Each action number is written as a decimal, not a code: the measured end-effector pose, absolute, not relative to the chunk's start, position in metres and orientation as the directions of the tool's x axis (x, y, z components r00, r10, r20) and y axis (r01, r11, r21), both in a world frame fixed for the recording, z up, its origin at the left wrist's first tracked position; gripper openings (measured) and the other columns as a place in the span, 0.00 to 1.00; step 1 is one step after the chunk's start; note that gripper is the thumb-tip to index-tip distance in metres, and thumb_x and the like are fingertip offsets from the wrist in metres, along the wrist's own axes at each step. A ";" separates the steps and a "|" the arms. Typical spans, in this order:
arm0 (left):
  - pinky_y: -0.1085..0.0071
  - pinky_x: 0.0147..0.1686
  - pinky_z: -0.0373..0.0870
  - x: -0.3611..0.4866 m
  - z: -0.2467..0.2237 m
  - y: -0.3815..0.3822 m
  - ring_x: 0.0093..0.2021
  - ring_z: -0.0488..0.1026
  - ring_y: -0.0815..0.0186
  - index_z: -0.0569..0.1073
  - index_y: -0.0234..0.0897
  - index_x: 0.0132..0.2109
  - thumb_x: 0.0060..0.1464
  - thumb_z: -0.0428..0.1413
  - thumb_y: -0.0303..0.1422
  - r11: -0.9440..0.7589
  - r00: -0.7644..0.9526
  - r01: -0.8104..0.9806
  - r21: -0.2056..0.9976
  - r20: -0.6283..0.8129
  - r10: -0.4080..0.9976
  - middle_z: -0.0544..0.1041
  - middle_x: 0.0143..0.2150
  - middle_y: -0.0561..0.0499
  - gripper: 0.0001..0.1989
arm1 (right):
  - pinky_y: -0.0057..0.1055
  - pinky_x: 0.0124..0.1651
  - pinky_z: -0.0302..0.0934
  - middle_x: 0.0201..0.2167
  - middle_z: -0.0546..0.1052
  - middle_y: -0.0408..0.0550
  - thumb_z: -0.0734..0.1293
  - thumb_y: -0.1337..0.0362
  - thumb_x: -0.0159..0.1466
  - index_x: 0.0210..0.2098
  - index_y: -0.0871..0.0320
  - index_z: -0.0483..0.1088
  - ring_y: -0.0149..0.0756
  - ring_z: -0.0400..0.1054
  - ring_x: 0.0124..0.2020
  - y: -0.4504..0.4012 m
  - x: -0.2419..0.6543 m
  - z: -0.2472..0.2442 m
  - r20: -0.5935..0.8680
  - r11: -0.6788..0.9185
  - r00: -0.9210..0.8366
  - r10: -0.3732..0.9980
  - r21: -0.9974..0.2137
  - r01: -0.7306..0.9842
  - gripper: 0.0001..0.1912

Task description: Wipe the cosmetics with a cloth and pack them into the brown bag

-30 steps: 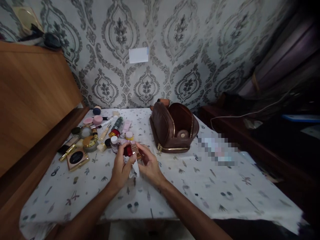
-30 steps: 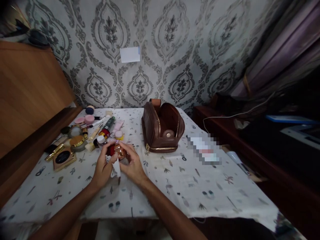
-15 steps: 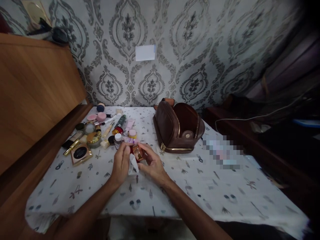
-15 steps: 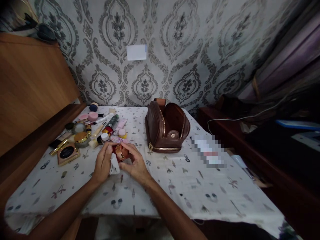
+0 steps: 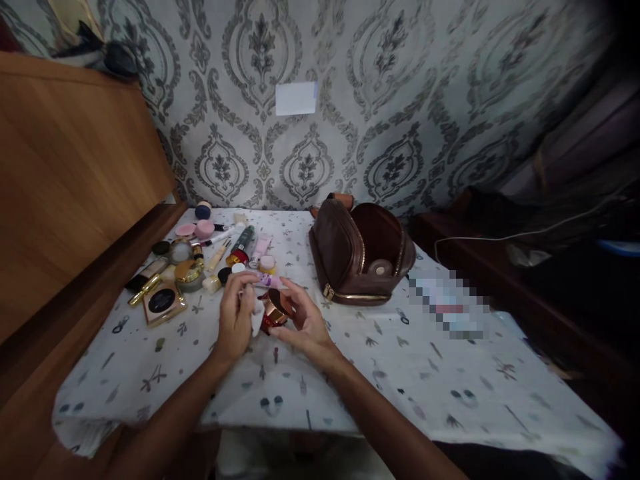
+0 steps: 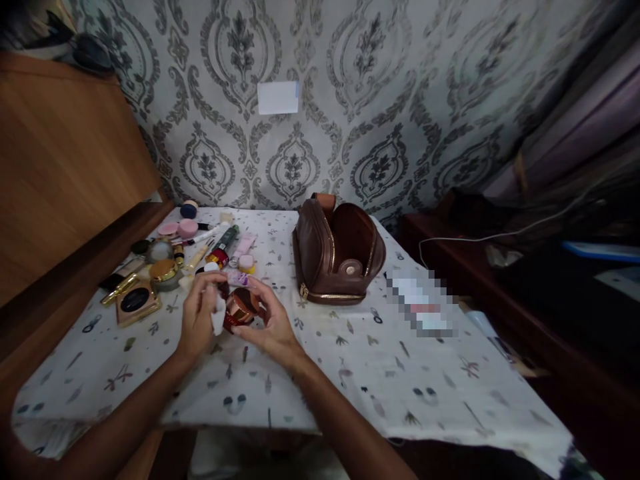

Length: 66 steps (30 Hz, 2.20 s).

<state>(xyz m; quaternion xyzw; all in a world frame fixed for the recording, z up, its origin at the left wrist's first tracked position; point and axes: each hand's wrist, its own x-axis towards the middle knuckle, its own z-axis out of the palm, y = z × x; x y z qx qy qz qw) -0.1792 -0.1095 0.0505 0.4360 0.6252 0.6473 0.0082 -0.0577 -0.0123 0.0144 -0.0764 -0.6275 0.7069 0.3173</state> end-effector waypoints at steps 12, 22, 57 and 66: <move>0.65 0.41 0.71 -0.177 0.038 -0.103 0.40 0.77 0.58 0.76 0.38 0.44 0.56 0.54 0.56 -0.162 -0.579 -0.061 0.985 0.098 0.809 0.80 0.39 0.47 0.25 | 0.42 0.62 0.60 0.57 0.72 0.49 0.80 0.60 0.49 0.60 0.46 0.62 0.43 0.67 0.59 -0.007 -0.054 0.017 0.257 -0.170 -0.844 0.471 -0.913 -0.372 0.42; 0.66 0.34 0.72 -0.175 0.041 -0.095 0.33 0.78 0.58 0.78 0.33 0.37 0.49 0.59 0.58 -0.156 -0.570 -0.347 0.925 -0.075 0.818 0.81 0.30 0.45 0.29 | 0.37 0.57 0.63 0.51 0.72 0.47 0.80 0.57 0.50 0.49 0.50 0.68 0.39 0.69 0.53 -0.004 -0.059 0.008 0.319 -0.008 -0.757 0.570 -0.920 -0.393 0.30; 0.76 0.24 0.64 -0.176 0.036 -0.098 0.23 0.66 0.72 0.71 0.36 0.31 0.44 0.65 0.51 -0.106 -0.581 -0.325 0.940 -0.110 0.806 0.70 0.24 0.57 0.22 | 0.42 0.56 0.64 0.46 0.80 0.48 0.80 0.53 0.47 0.48 0.52 0.76 0.43 0.74 0.49 -0.005 -0.050 0.014 0.072 -0.328 -0.905 0.420 -0.917 -0.225 0.29; 0.74 0.23 0.65 -0.177 0.033 -0.095 0.22 0.68 0.71 0.73 0.35 0.30 0.42 0.66 0.48 -0.127 -0.568 -0.477 0.869 -0.195 0.799 0.72 0.23 0.56 0.21 | 0.36 0.48 0.67 0.39 0.80 0.48 0.79 0.50 0.50 0.43 0.56 0.77 0.37 0.74 0.39 -0.012 -0.057 0.011 0.051 -0.508 -0.914 0.402 -0.818 -0.269 0.26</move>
